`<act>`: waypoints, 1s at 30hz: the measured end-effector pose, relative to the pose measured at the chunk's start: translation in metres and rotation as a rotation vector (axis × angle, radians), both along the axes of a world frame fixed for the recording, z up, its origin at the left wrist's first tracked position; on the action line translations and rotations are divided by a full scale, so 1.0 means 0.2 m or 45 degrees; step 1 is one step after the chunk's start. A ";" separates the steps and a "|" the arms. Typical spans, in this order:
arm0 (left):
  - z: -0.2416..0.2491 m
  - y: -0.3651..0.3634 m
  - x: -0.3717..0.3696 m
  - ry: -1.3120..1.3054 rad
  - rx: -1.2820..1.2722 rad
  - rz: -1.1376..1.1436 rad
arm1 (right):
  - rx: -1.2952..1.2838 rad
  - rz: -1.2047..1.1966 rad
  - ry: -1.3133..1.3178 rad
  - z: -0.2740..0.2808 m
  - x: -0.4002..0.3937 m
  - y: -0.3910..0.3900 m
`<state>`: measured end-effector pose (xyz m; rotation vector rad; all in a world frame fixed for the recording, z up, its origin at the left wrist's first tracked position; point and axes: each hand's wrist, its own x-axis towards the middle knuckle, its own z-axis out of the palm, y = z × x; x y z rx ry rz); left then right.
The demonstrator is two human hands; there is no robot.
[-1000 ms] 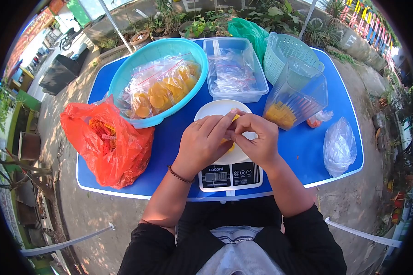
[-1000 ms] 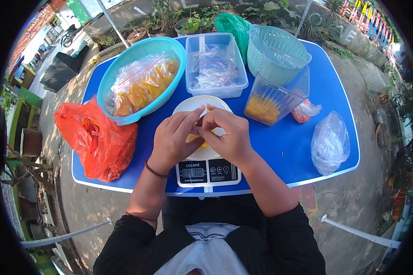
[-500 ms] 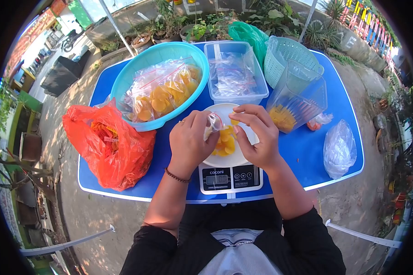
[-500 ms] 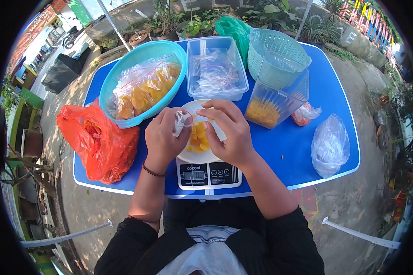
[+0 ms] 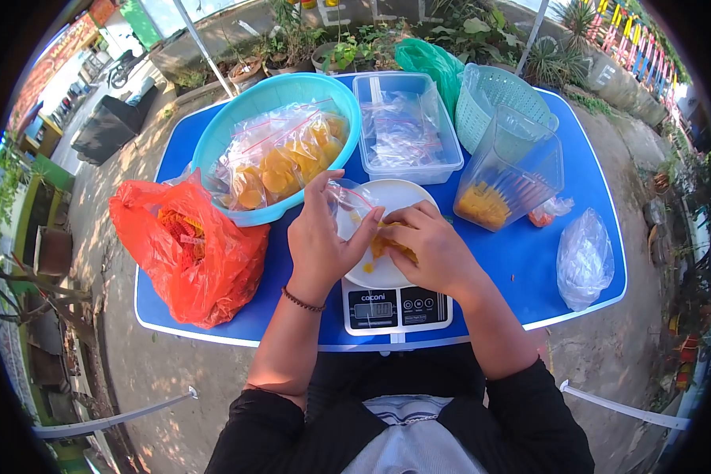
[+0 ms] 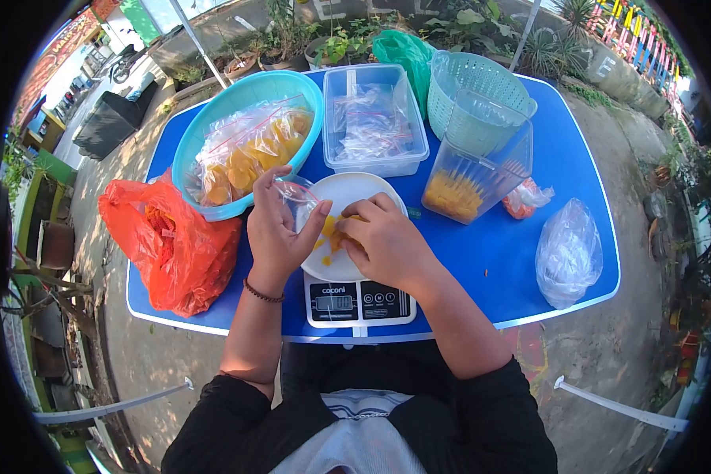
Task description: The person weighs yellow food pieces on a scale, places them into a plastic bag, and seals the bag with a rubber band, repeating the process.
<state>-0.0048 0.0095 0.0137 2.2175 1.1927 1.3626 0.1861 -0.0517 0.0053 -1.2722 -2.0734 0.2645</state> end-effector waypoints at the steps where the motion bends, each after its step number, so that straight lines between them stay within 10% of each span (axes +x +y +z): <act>1: -0.01 0.00 0.00 0.017 0.033 0.000 | 0.003 -0.002 0.018 0.00 0.00 0.00; 15: 0.00 0.01 0.01 0.138 0.218 -0.047 | 0.241 -0.151 0.301 -0.02 0.02 0.04; 21: 0.00 -0.01 0.02 0.274 0.244 -0.148 | 0.167 -0.258 1.179 -0.04 -0.01 0.05; 30: -0.04 -0.02 0.06 0.214 0.357 -0.222 | 0.370 -0.198 0.737 0.01 -0.02 0.02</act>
